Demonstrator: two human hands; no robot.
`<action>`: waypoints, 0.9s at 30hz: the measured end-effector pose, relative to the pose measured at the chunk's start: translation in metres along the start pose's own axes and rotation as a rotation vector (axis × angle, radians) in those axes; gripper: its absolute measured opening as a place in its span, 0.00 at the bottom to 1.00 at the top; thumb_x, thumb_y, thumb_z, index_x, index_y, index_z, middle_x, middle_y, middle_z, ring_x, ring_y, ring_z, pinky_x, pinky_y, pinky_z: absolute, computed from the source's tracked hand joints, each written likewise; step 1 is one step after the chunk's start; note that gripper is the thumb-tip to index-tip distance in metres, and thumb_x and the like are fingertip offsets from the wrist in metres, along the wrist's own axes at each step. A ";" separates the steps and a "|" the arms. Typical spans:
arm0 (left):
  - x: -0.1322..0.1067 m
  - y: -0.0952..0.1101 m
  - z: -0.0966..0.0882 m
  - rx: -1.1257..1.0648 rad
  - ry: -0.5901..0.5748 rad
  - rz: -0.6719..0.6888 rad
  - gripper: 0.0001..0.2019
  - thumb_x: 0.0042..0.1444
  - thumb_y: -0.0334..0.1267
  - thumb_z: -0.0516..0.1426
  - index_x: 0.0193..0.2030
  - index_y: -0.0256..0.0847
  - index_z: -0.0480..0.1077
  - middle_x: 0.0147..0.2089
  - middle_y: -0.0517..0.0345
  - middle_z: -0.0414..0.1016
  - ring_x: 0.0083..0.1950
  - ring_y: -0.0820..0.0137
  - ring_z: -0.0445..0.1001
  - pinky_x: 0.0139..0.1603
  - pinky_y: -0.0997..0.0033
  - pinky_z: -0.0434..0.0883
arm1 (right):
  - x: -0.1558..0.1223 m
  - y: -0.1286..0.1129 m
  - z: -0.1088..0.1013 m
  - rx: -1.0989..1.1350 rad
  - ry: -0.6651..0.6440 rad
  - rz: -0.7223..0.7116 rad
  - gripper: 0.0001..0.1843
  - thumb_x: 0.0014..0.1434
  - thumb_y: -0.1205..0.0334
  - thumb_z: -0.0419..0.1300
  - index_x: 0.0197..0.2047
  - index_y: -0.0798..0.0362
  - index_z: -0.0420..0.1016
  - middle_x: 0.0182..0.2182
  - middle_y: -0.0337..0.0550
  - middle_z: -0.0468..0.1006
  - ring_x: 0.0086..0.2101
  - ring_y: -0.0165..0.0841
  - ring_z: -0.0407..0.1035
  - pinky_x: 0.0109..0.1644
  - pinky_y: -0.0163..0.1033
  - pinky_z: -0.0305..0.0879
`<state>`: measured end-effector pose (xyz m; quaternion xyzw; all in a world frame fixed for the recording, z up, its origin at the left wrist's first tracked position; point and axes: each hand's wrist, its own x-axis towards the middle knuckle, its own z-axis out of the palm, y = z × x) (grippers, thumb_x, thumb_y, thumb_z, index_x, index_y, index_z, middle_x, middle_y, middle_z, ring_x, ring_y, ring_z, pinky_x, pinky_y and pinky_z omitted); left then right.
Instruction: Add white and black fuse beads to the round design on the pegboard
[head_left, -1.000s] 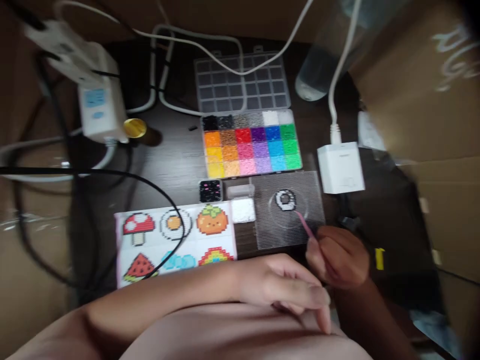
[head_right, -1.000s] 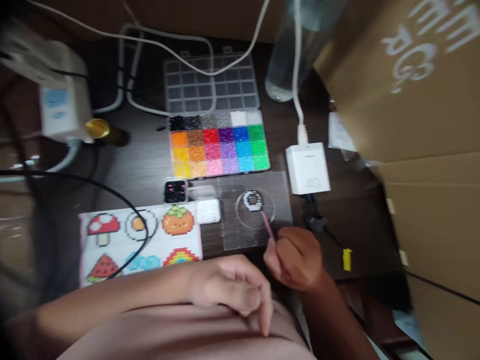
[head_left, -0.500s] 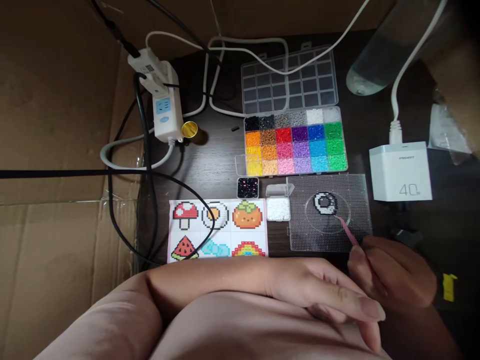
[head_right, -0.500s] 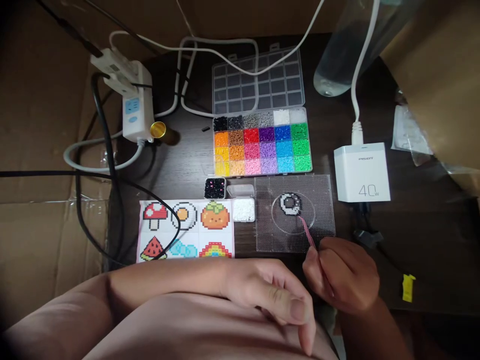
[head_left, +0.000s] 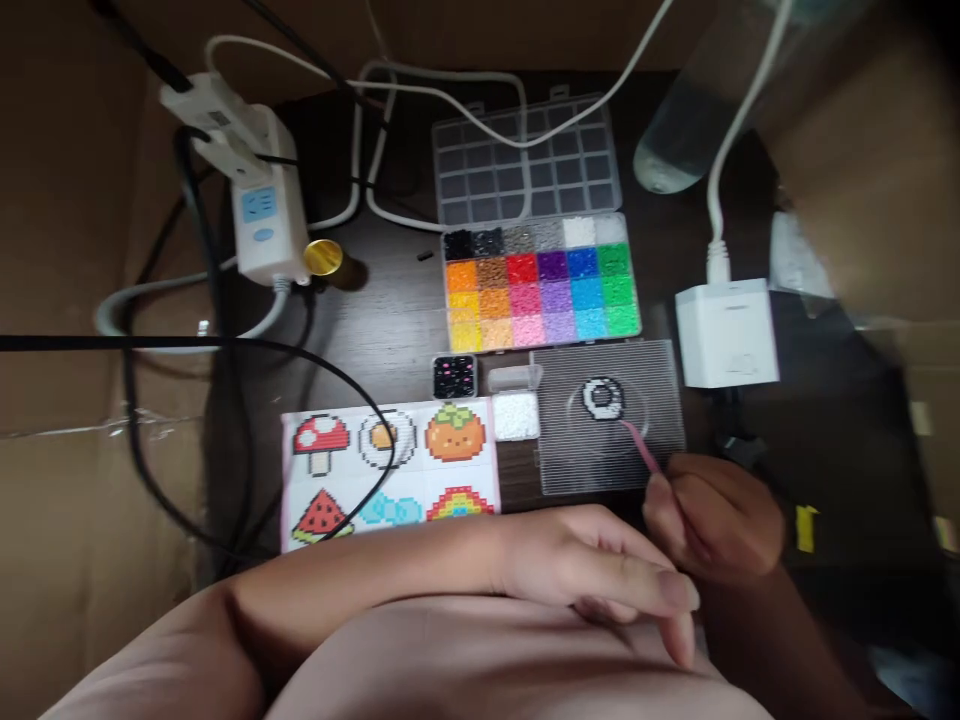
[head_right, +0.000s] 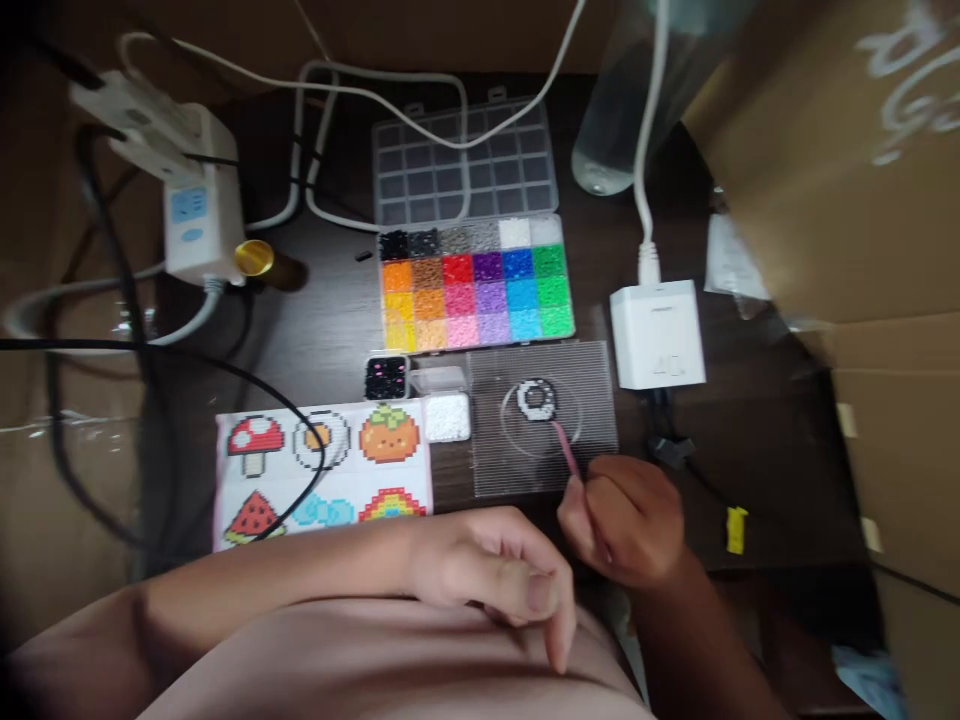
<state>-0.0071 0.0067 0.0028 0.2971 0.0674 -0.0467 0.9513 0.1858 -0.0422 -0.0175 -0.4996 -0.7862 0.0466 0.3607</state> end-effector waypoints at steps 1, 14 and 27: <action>0.000 0.001 0.000 0.015 0.010 -0.004 0.22 0.61 0.58 0.54 0.32 0.39 0.73 0.21 0.65 0.49 0.24 0.75 0.50 0.27 0.68 0.48 | 0.002 0.000 0.001 0.003 -0.005 -0.037 0.21 0.52 0.79 0.60 0.21 0.51 0.54 0.17 0.32 0.56 0.21 0.26 0.52 0.25 0.36 0.50; 0.007 -0.006 -0.001 -0.096 0.124 0.048 0.25 0.57 0.60 0.58 0.32 0.34 0.74 0.18 0.67 0.52 0.21 0.79 0.48 0.24 0.71 0.46 | 0.001 0.003 0.004 0.035 0.016 0.011 0.20 0.53 0.79 0.56 0.22 0.50 0.50 0.19 0.33 0.55 0.22 0.27 0.48 0.27 0.39 0.46; 0.016 -0.012 0.006 -0.173 0.445 0.259 0.24 0.55 0.59 0.61 0.42 0.38 0.66 0.18 0.73 0.53 0.18 0.82 0.50 0.20 0.80 0.56 | 0.017 -0.020 -0.026 0.618 0.011 0.094 0.14 0.56 0.71 0.50 0.22 0.49 0.53 0.18 0.34 0.49 0.19 0.29 0.47 0.26 0.39 0.46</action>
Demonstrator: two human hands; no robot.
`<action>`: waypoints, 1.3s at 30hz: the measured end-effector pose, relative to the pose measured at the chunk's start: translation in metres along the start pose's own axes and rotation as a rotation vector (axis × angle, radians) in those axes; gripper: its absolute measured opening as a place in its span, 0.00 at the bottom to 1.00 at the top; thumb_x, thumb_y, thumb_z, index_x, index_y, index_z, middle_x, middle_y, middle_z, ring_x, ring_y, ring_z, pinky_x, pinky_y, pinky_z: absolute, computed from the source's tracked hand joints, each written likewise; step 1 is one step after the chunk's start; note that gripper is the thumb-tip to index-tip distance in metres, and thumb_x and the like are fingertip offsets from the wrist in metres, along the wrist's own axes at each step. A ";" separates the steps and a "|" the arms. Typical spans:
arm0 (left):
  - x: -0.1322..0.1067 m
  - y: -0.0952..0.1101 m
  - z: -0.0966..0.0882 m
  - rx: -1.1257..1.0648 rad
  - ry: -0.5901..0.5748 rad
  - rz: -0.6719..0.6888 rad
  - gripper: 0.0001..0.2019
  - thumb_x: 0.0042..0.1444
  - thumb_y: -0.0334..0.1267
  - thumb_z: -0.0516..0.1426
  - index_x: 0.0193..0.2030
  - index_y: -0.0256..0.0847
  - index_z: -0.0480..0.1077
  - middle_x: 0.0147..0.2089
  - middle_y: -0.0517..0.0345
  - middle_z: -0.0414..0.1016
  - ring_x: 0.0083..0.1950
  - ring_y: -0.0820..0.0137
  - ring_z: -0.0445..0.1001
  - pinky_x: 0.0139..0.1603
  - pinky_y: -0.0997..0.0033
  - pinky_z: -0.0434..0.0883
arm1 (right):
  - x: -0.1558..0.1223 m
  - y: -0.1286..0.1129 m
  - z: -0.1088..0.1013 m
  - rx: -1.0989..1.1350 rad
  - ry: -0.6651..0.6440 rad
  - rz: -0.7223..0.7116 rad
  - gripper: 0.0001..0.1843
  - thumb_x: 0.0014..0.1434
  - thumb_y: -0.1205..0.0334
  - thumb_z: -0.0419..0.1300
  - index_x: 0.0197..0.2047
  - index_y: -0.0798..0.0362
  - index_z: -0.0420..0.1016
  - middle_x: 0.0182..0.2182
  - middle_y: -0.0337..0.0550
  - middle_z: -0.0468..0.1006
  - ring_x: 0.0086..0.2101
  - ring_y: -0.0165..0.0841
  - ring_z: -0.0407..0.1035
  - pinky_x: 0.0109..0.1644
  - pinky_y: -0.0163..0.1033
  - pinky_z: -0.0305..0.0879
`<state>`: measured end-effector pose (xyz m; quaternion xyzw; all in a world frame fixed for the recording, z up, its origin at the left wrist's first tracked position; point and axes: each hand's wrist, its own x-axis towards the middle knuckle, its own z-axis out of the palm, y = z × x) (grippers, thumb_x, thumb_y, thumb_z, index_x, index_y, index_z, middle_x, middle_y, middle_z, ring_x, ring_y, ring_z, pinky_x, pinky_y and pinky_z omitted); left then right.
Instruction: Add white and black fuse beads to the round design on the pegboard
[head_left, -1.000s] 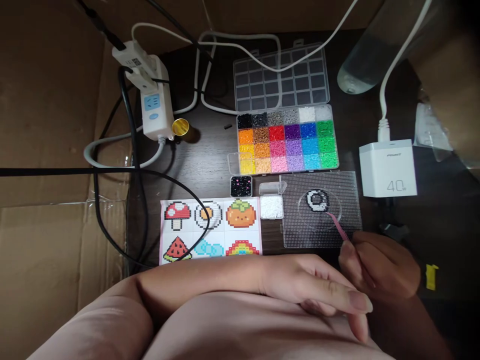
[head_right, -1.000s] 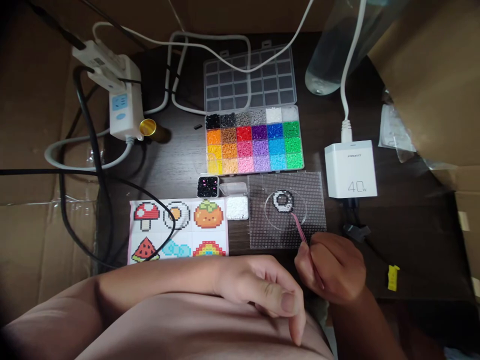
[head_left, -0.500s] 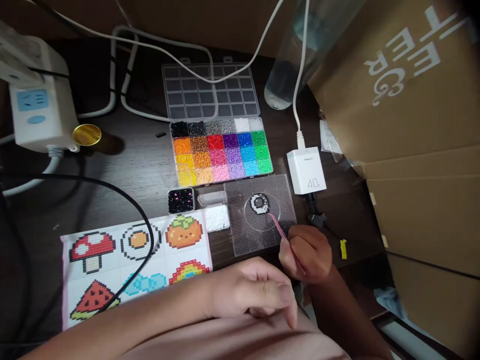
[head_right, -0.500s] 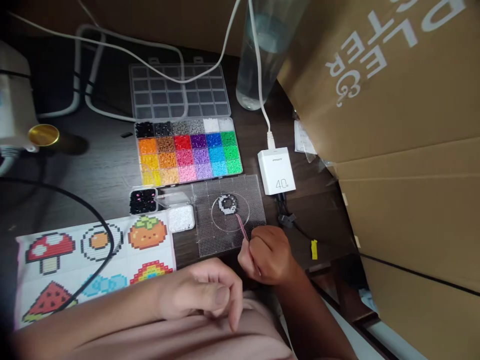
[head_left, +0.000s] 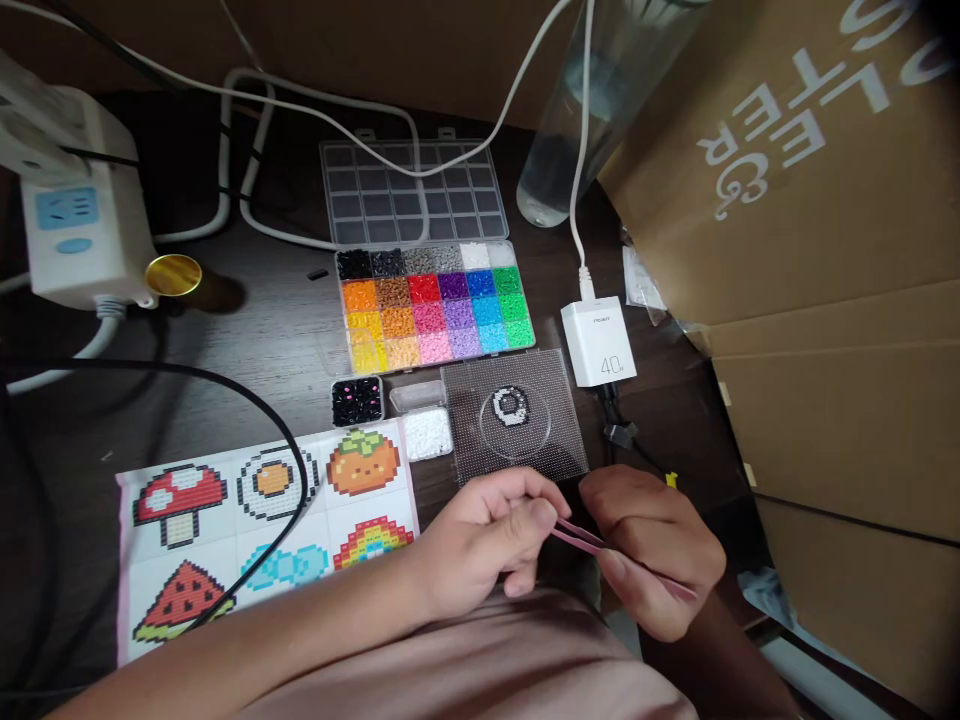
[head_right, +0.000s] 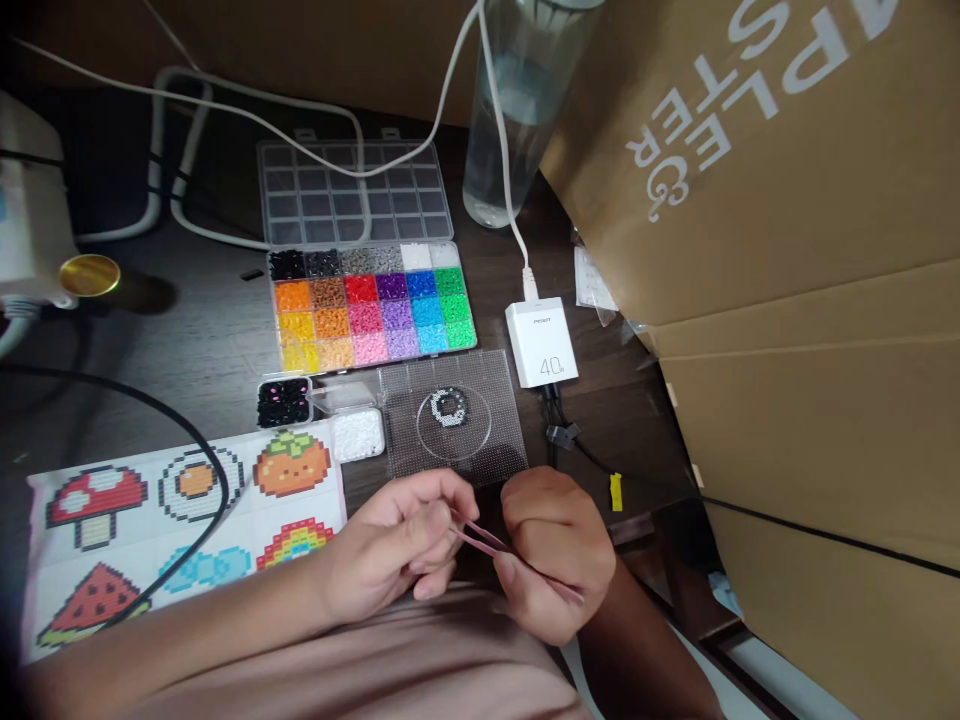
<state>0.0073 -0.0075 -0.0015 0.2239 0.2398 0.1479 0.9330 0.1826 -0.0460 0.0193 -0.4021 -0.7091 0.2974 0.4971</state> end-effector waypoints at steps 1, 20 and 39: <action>0.000 0.000 0.000 0.045 -0.008 -0.002 0.24 0.56 0.59 0.60 0.40 0.37 0.67 0.18 0.71 0.55 0.17 0.82 0.53 0.20 0.80 0.55 | 0.000 -0.001 0.000 0.039 -0.010 0.021 0.15 0.57 0.70 0.50 0.22 0.49 0.53 0.18 0.34 0.49 0.18 0.28 0.47 0.26 0.39 0.47; 0.001 -0.004 -0.002 0.038 -0.014 0.137 0.20 0.60 0.52 0.60 0.48 0.41 0.58 0.22 0.70 0.66 0.16 0.83 0.59 0.19 0.83 0.61 | 0.001 -0.003 0.010 0.336 0.119 0.508 0.09 0.65 0.65 0.56 0.36 0.54 0.77 0.25 0.41 0.75 0.27 0.30 0.71 0.32 0.37 0.69; 0.000 0.009 0.005 0.565 -0.116 -0.108 0.19 0.61 0.52 0.55 0.30 0.36 0.65 0.25 0.64 0.62 0.27 0.79 0.58 0.28 0.78 0.58 | -0.005 0.032 0.031 -0.388 0.453 0.161 0.20 0.53 0.81 0.64 0.44 0.49 0.82 0.35 0.43 0.83 0.32 0.35 0.78 0.32 0.40 0.77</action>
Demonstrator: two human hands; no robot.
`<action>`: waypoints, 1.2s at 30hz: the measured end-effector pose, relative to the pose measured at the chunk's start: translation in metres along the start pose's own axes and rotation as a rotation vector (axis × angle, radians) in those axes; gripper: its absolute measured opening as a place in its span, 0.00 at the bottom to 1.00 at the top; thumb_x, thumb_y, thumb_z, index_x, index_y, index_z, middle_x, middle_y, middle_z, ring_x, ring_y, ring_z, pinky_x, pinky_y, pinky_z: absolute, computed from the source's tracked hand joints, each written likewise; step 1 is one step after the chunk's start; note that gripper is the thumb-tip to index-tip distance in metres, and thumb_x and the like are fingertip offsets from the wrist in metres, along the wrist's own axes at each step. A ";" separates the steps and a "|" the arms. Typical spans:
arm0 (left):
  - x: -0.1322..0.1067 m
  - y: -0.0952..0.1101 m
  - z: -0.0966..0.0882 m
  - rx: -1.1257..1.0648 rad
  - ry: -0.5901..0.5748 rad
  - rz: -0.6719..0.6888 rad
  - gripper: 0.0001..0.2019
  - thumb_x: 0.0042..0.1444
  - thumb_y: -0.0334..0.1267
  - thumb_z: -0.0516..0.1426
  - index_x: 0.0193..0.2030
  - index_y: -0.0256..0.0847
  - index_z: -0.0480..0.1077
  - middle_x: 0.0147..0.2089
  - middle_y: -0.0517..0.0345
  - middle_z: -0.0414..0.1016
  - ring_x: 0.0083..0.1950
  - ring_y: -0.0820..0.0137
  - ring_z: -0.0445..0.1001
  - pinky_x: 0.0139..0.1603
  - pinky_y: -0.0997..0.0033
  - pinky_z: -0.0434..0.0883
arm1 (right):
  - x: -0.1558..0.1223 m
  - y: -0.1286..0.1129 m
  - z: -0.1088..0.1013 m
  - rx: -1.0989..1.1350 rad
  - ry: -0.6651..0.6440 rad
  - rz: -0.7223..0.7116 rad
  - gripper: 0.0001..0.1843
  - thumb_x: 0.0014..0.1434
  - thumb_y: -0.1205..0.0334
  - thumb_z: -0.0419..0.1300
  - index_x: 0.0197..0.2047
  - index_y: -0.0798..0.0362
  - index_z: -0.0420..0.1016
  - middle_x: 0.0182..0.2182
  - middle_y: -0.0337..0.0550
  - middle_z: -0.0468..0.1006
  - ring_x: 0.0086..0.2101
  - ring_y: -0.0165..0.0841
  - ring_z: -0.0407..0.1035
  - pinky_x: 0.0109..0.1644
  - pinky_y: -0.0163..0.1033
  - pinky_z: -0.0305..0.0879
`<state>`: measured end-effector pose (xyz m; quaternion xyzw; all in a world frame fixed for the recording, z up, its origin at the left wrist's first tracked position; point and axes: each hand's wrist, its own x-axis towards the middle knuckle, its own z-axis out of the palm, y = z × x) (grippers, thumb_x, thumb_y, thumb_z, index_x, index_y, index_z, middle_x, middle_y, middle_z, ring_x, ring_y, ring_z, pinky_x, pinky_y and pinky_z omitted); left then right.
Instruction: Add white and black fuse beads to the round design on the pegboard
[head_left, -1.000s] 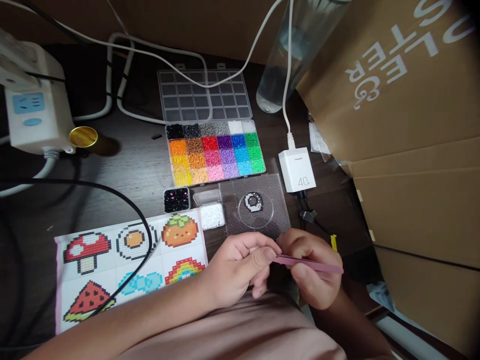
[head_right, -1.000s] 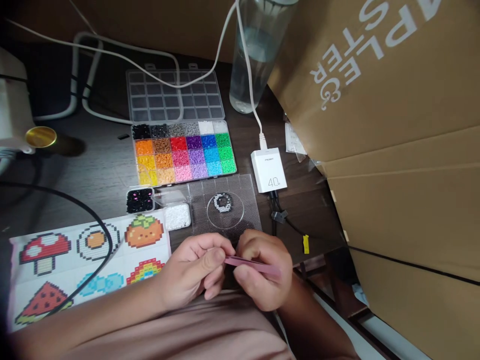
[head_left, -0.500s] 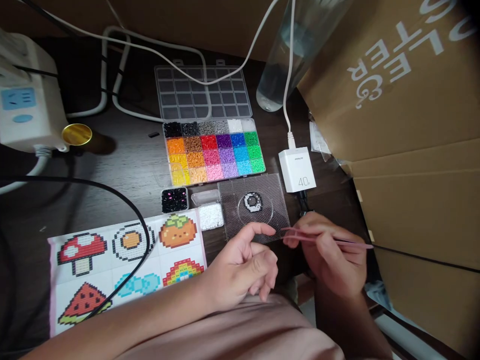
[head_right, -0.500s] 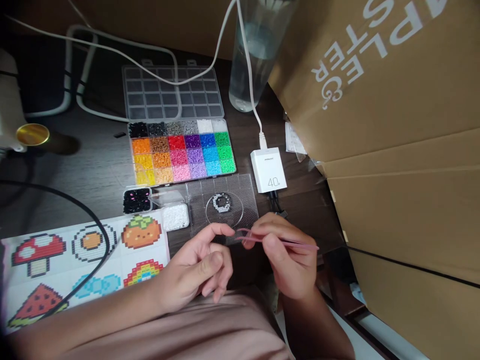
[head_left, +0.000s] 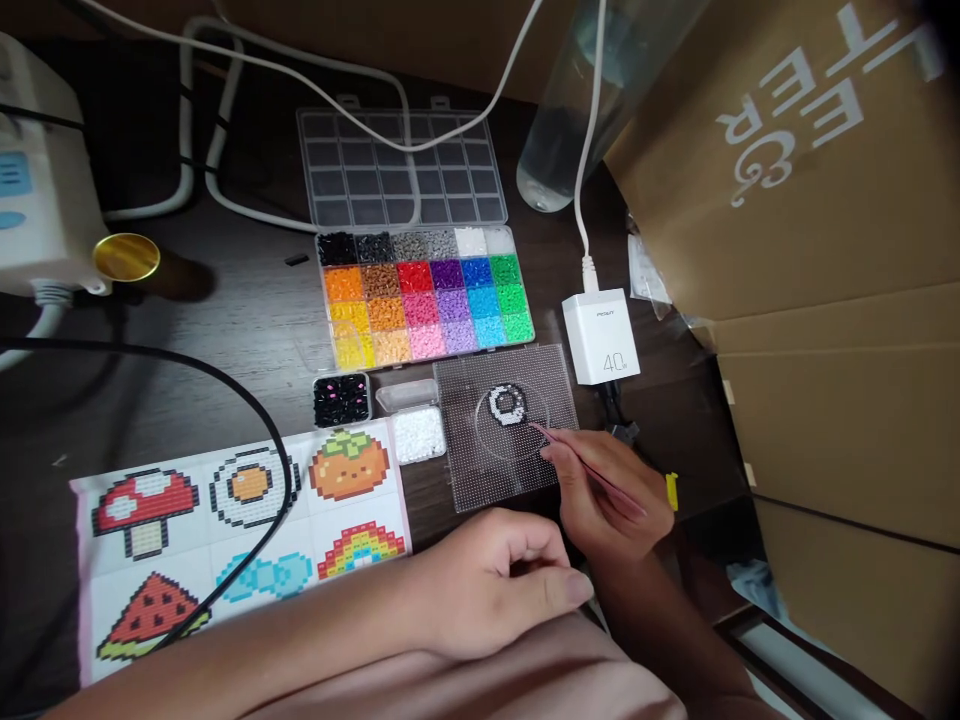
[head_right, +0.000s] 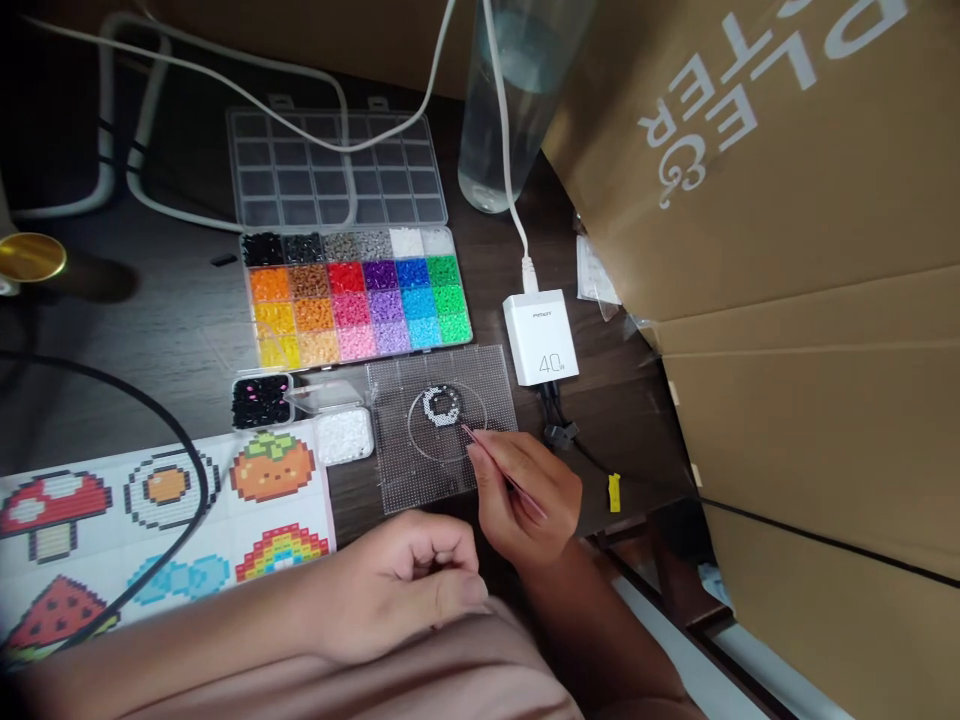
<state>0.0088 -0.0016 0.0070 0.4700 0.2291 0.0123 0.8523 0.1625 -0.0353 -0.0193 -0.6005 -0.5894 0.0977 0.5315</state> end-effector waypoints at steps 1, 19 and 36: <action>0.000 0.001 0.000 0.016 -0.001 -0.006 0.19 0.61 0.52 0.55 0.29 0.36 0.65 0.25 0.65 0.62 0.27 0.79 0.57 0.28 0.78 0.57 | 0.000 0.000 0.000 0.005 -0.002 0.004 0.20 0.53 0.81 0.64 0.44 0.49 0.82 0.35 0.43 0.84 0.32 0.35 0.78 0.31 0.40 0.77; 0.000 0.001 -0.003 0.039 -0.018 -0.022 0.20 0.62 0.52 0.54 0.27 0.37 0.62 0.24 0.66 0.58 0.27 0.78 0.55 0.26 0.77 0.55 | 0.003 0.005 -0.002 0.061 -0.050 0.195 0.14 0.55 0.75 0.66 0.42 0.50 0.83 0.33 0.43 0.84 0.31 0.35 0.79 0.34 0.41 0.77; 0.001 0.001 -0.002 0.049 -0.030 -0.032 0.19 0.61 0.51 0.53 0.27 0.38 0.62 0.24 0.66 0.58 0.27 0.78 0.55 0.26 0.76 0.56 | 0.003 0.005 -0.001 0.107 -0.060 0.253 0.14 0.54 0.76 0.66 0.41 0.50 0.83 0.33 0.42 0.84 0.31 0.33 0.79 0.33 0.39 0.77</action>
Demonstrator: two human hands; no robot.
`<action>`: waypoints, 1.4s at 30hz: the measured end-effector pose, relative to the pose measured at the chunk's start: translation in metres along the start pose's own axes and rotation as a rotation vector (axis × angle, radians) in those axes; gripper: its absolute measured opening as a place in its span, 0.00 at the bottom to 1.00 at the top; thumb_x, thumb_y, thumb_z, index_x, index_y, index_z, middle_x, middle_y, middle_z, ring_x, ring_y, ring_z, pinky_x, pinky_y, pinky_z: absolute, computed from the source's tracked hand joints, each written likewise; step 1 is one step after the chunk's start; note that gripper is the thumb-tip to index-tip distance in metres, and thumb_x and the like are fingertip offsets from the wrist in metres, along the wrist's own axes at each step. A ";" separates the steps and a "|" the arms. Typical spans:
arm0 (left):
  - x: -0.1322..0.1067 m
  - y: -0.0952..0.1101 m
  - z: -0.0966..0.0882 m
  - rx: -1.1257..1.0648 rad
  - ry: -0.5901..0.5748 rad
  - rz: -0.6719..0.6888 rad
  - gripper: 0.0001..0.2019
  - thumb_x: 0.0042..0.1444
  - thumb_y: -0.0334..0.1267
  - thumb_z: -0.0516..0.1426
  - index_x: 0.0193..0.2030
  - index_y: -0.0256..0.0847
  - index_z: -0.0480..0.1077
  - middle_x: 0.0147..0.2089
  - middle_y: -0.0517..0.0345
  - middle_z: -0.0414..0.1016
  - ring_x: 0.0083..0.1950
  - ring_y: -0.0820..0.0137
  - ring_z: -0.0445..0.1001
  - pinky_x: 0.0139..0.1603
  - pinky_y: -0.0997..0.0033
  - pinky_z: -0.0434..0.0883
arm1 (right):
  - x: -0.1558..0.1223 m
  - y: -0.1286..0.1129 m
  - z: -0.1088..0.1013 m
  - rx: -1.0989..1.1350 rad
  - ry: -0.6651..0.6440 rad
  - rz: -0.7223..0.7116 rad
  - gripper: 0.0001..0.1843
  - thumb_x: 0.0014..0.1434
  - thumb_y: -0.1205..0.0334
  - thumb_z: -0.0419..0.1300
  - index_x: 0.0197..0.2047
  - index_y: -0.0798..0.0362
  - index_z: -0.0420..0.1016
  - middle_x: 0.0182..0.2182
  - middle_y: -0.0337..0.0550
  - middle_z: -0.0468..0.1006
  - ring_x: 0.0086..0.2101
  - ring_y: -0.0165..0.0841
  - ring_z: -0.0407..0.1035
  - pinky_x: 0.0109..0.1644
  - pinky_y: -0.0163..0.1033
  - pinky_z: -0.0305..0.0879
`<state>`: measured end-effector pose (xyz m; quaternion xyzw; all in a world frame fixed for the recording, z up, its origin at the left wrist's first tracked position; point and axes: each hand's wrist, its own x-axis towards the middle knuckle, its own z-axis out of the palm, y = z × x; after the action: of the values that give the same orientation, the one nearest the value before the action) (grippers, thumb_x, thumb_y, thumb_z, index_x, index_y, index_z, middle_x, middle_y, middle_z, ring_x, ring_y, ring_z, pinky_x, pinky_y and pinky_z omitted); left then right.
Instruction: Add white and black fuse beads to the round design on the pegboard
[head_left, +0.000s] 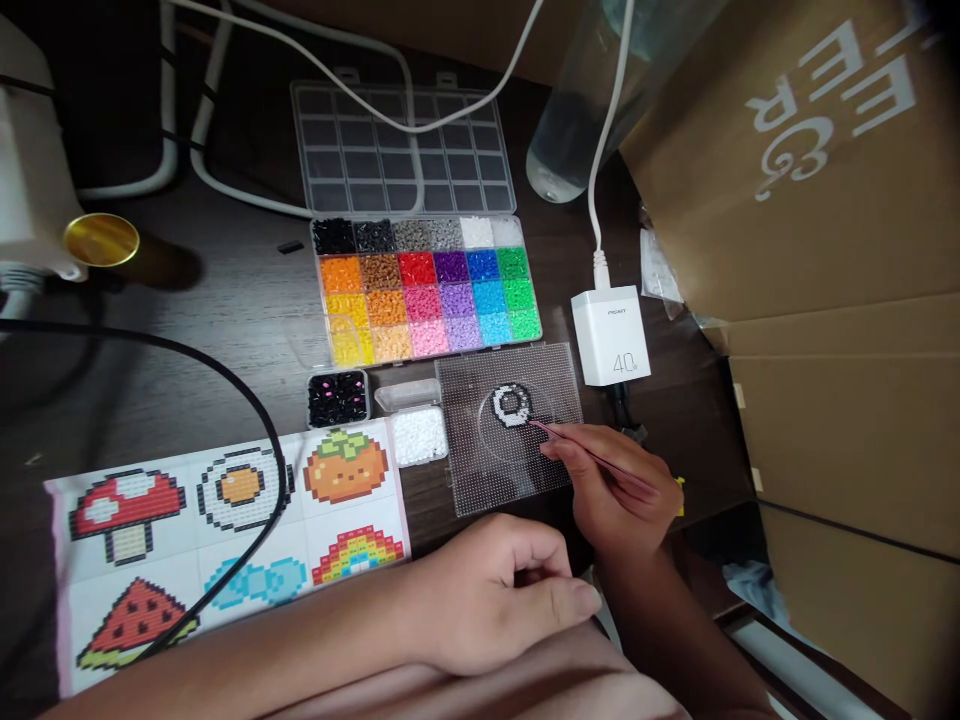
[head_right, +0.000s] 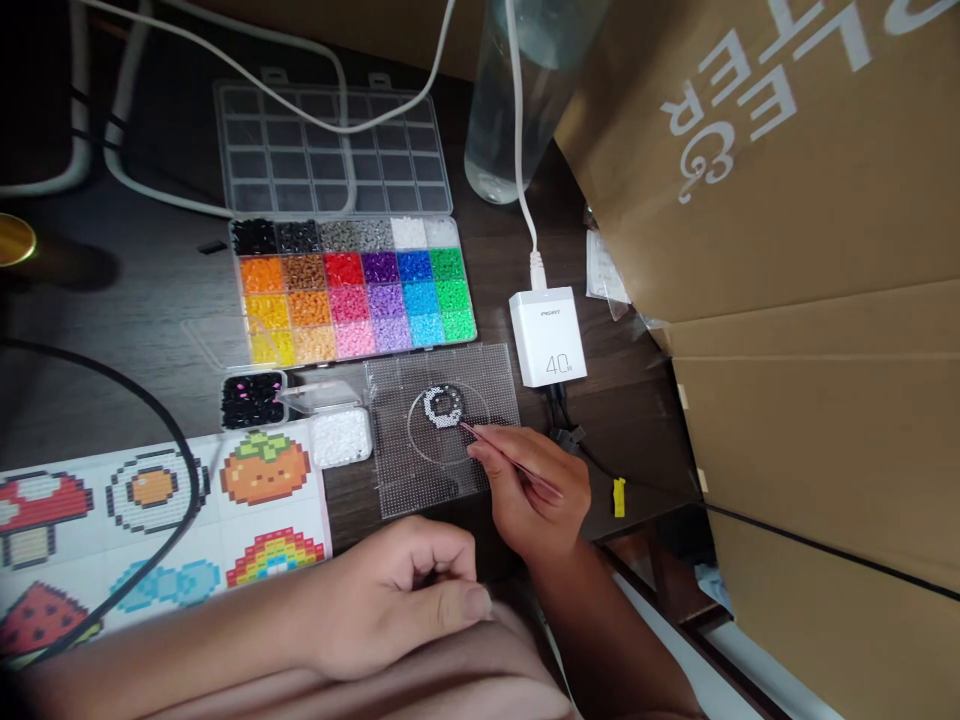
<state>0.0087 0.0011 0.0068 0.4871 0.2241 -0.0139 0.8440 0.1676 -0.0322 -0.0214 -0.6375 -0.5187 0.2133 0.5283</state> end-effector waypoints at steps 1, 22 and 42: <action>0.000 0.000 0.000 0.001 -0.002 0.000 0.19 0.61 0.51 0.53 0.27 0.38 0.62 0.24 0.65 0.58 0.27 0.78 0.55 0.27 0.76 0.56 | 0.000 0.000 0.000 0.001 0.002 0.005 0.14 0.54 0.76 0.66 0.41 0.50 0.83 0.33 0.42 0.84 0.31 0.33 0.79 0.33 0.38 0.77; -0.001 -0.001 0.001 0.015 0.000 -0.014 0.19 0.61 0.52 0.53 0.28 0.38 0.63 0.24 0.64 0.60 0.28 0.77 0.56 0.27 0.75 0.56 | 0.002 0.001 0.001 -0.022 -0.007 -0.038 0.15 0.54 0.77 0.66 0.41 0.50 0.83 0.33 0.43 0.84 0.33 0.33 0.79 0.36 0.39 0.77; 0.000 0.000 0.000 0.019 0.007 -0.009 0.20 0.61 0.52 0.53 0.28 0.37 0.63 0.24 0.65 0.58 0.27 0.78 0.56 0.27 0.76 0.56 | 0.003 0.000 0.000 -0.003 0.027 0.013 0.12 0.56 0.74 0.65 0.41 0.50 0.84 0.31 0.42 0.83 0.31 0.33 0.77 0.33 0.39 0.76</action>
<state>0.0087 0.0008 0.0071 0.4942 0.2290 -0.0182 0.8384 0.1688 -0.0299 -0.0205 -0.6444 -0.5077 0.2074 0.5329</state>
